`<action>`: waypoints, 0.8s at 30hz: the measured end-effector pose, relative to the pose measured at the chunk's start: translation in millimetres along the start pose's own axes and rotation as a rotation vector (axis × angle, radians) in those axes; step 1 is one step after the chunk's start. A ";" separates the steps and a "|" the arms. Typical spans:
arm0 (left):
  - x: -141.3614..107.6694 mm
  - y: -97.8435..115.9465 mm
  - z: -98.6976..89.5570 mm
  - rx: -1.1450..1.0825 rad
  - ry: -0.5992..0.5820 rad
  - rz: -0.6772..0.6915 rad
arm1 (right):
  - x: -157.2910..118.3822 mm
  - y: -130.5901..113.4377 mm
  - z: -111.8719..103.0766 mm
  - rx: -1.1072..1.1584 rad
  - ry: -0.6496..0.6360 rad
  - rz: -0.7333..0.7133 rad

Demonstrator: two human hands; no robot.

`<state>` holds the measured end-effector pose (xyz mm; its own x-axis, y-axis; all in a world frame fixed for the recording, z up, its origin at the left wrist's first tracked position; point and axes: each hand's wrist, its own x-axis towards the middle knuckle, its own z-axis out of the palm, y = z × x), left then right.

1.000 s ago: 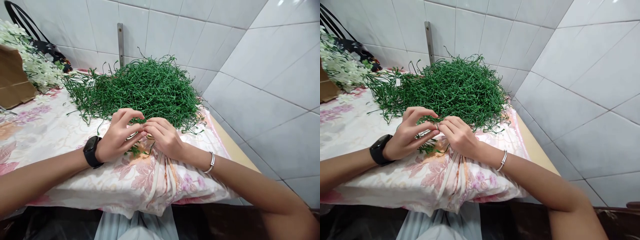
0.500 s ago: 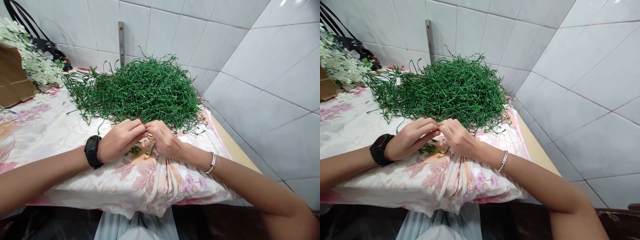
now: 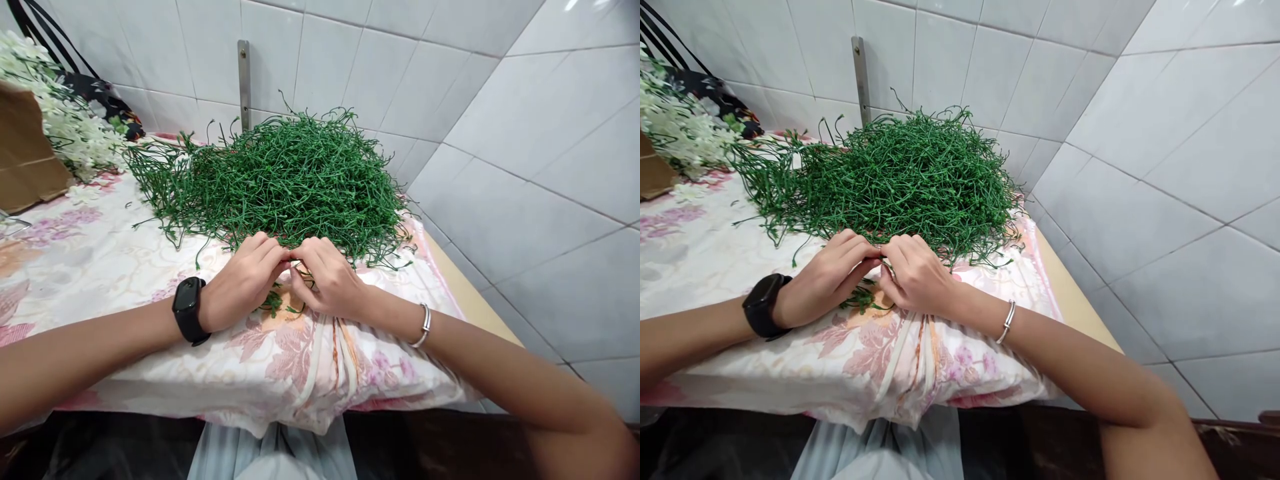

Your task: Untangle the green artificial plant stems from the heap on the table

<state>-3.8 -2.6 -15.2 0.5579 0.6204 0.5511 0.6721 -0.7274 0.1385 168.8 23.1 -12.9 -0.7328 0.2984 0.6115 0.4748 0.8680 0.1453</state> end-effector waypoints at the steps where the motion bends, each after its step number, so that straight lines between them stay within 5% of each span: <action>1: -0.1 0.0 0.7 0.007 0.005 -0.006 | 0.6 -0.8 0.0 -0.023 -0.005 0.011; 24: 1.3 -12.4 0.2 0.061 0.011 0.005 | 1.1 2.7 2.0 -0.119 -0.080 -0.002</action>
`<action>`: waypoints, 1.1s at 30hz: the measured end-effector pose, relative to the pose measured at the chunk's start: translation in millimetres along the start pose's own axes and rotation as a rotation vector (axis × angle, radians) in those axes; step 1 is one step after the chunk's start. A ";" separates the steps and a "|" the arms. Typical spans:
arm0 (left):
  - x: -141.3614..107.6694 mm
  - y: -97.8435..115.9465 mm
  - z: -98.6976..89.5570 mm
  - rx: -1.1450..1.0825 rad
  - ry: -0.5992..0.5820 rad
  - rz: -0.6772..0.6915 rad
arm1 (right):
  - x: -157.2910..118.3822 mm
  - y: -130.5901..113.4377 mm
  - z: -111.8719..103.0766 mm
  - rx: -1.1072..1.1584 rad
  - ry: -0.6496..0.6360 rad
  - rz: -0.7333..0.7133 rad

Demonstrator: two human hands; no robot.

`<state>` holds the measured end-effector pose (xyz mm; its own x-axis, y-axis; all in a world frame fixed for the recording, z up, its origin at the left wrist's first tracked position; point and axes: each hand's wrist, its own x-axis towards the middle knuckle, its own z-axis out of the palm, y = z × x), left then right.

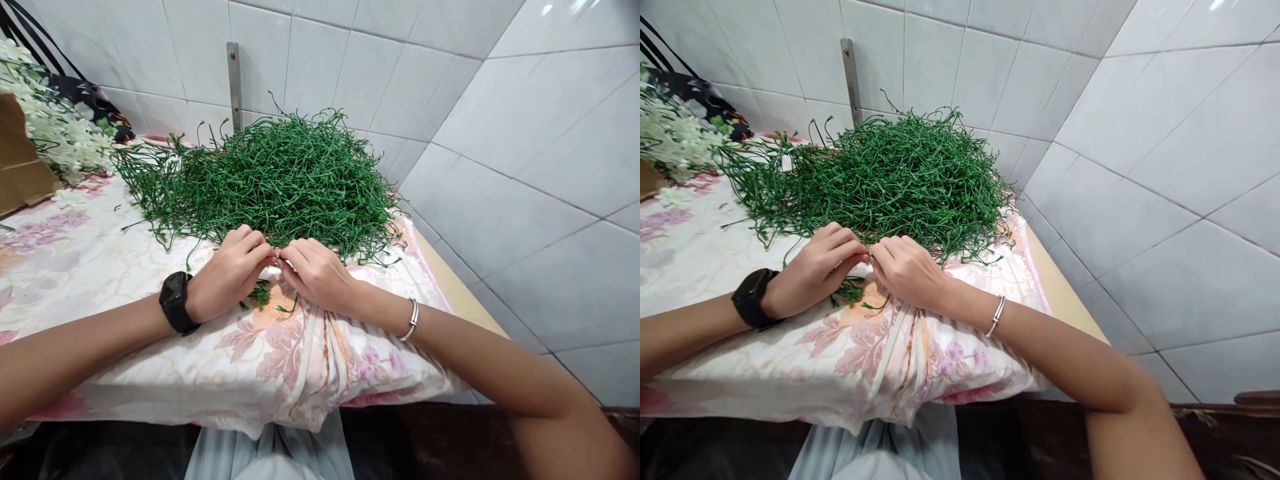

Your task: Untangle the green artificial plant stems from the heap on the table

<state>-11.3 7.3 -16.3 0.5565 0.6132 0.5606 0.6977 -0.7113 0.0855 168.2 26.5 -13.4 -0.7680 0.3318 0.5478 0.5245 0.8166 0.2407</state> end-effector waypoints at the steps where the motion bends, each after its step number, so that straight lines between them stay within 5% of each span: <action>1: -0.3 -0.3 0.5 0.001 -0.006 0.006 | -0.1 0.1 0.1 0.001 0.006 0.009; 10: -1.3 3.2 -3.5 0.004 -0.040 0.069 | -2.4 3.2 -2.2 0.140 0.054 0.035; 15: 0.3 5.0 -9.7 -0.184 -0.132 0.174 | -2.3 3.9 -2.5 0.625 0.025 0.098; 19: -0.4 -3.3 -10.3 -0.242 -0.094 0.155 | -2.5 21.2 -1.0 1.019 0.249 0.463; 23: 1.1 -14.8 -7.7 -0.273 -0.017 0.049 | -3.3 41.8 -2.9 0.999 0.438 0.710; 26: 3.9 -16.7 -7.2 -0.317 0.002 -0.045 | -4.4 41.3 -3.8 0.918 0.360 0.666; 33: 8.6 -11.2 -18.8 -0.356 0.160 -0.172 | -5.8 24.1 -7.3 0.593 0.313 0.246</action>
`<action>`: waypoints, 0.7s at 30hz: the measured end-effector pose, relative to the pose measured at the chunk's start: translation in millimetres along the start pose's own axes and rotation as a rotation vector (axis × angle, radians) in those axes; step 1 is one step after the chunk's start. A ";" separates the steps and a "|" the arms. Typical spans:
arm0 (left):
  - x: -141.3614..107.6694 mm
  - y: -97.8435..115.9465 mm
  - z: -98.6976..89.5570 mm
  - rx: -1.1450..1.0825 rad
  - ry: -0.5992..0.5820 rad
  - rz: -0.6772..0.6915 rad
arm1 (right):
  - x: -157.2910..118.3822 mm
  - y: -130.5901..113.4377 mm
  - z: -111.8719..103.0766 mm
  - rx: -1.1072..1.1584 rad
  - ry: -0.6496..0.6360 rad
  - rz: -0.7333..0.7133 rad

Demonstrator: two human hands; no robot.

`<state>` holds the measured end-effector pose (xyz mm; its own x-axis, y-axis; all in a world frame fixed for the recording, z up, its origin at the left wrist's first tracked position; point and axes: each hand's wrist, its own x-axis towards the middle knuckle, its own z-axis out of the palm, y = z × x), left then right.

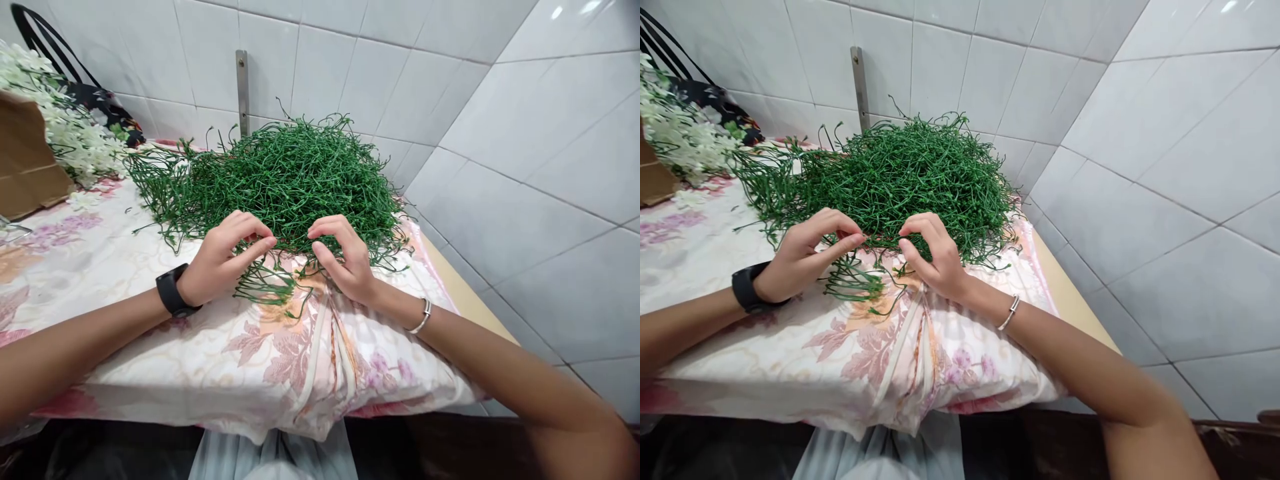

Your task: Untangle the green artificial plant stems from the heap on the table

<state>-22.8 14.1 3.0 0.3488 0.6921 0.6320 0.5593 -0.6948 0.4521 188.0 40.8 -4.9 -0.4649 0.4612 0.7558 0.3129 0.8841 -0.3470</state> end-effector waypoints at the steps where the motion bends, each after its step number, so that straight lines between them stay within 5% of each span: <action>1: 0.5 0.5 -1.5 0.008 0.027 0.002 | -0.1 -1.7 -0.1 -0.042 -0.003 -0.055; 6: -0.1 0.4 -3.4 0.014 0.126 -0.011 | -0.9 -12.9 0.6 -0.214 -0.115 -0.239; 12: -4.6 4.0 -0.3 0.085 0.106 0.013 | -2.5 -24.5 4.2 -0.211 -0.253 -0.248; 17: -4.1 5.6 0.1 0.112 0.081 0.054 | -3.4 -20.1 9.2 -0.283 -0.227 -0.179; 21: -3.2 8.9 -1.9 0.171 0.270 0.114 | -2.2 -17.6 9.4 -0.221 -0.125 -0.012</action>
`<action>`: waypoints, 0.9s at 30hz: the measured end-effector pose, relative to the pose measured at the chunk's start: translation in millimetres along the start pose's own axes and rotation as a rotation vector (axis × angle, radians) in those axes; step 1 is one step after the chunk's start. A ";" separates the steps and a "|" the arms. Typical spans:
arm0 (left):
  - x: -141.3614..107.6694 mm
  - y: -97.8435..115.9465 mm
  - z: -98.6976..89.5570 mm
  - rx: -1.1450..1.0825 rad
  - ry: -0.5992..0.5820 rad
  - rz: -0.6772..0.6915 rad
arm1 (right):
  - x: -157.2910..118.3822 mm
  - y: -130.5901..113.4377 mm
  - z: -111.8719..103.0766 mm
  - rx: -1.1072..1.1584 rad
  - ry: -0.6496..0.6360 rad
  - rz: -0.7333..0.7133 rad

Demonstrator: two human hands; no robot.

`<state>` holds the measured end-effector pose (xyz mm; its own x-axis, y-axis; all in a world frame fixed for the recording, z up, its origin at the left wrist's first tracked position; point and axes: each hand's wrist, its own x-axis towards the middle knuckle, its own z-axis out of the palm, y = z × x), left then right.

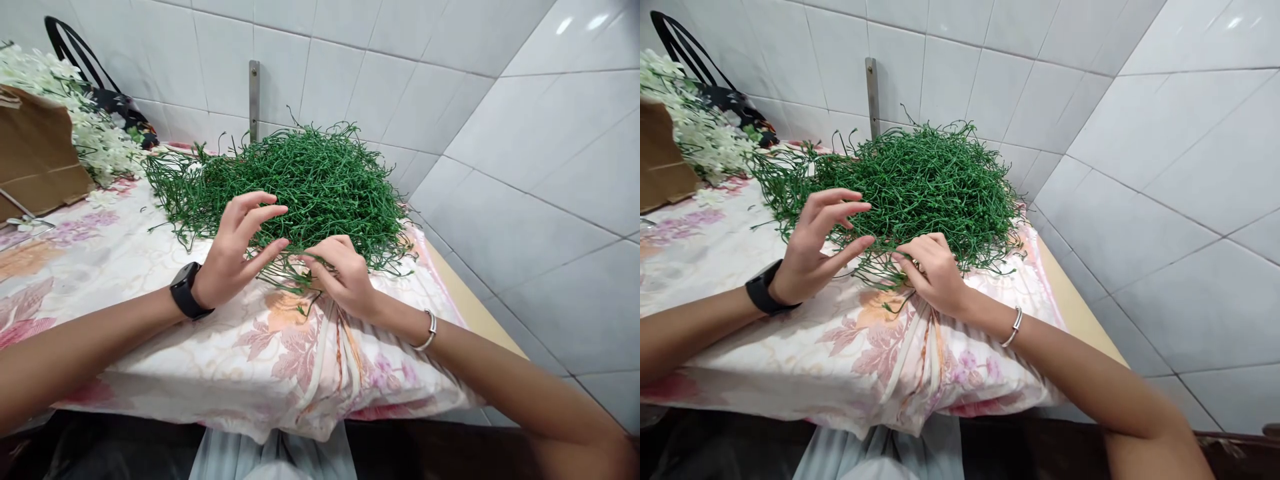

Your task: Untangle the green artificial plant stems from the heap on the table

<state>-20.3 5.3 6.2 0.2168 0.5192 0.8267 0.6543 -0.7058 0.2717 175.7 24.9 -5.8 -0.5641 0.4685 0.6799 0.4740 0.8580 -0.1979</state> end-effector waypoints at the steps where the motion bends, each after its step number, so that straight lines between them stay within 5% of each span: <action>1: 0.3 0.9 -1.1 -0.001 0.015 0.008 | 0.4 -0.3 -0.8 0.039 0.031 0.044; 5: 0.4 2.8 -2.7 -0.044 -0.120 -0.083 | 1.2 -3.4 -4.2 0.112 0.136 0.131; 10: 0.2 1.6 2.4 -0.222 -0.315 -0.258 | -0.9 -4.7 -3.9 0.069 0.205 0.031; 21: -1.2 -8.0 7.3 -0.366 -0.313 -0.209 | -3.3 0.9 0.5 0.030 0.194 0.036; 27: -0.4 -12.7 8.6 -0.314 -0.171 -0.288 | -3.4 -0.4 -0.5 0.088 0.273 0.092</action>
<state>-22.5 18.2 -1.8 0.1923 0.7691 0.6095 0.4598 -0.6193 0.6364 177.8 23.0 -7.6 -0.3134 0.4815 0.8185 0.4473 0.8352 -0.3200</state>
